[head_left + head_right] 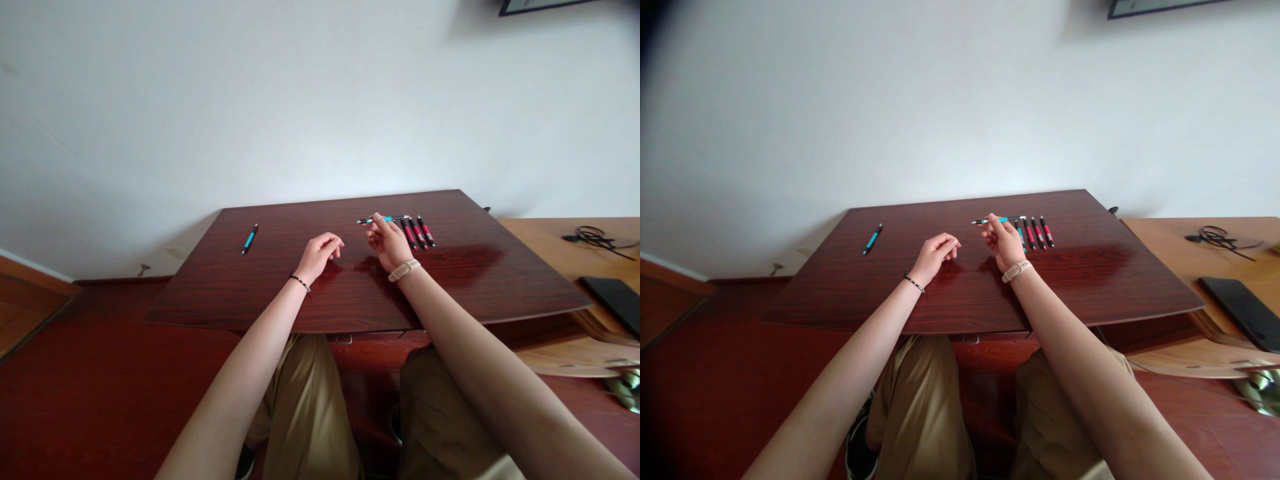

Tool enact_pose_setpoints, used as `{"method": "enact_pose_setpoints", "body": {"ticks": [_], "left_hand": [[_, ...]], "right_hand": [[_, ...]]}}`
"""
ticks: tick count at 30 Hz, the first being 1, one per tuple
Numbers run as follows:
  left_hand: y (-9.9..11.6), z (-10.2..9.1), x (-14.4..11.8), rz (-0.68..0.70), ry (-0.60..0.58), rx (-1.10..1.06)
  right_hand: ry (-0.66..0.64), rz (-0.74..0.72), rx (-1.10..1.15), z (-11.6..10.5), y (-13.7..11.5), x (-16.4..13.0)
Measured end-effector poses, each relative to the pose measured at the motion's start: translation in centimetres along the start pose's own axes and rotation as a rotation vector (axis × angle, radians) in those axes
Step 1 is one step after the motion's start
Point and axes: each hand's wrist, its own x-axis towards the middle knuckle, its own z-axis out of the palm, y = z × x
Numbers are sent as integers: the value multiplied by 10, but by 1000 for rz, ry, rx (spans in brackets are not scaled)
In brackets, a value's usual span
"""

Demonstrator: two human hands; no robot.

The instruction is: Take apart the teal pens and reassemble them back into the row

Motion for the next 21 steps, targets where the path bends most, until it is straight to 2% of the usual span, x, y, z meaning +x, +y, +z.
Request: {"method": "enact_pose_setpoints", "body": {"ticks": [6,11,13,17,19,21], "left_hand": [[0,-1,-1,-5,25,-65],[3,-2,-2,-10,-6,-239],[7,0,-3,-38,-49,-374],[14,6,-5,-105,-227,-640],[15,7,-6,-116,-283,-684],[17,6,-8,-117,-285,-666]], "right_hand": [[-60,75,190,0,-3,0],[-141,107,150,3,2,-4],[-207,115,117,5,4,-7],[-355,138,54,11,6,-14],[-409,168,36,13,6,-18],[-407,189,8,16,6,-20]]}}
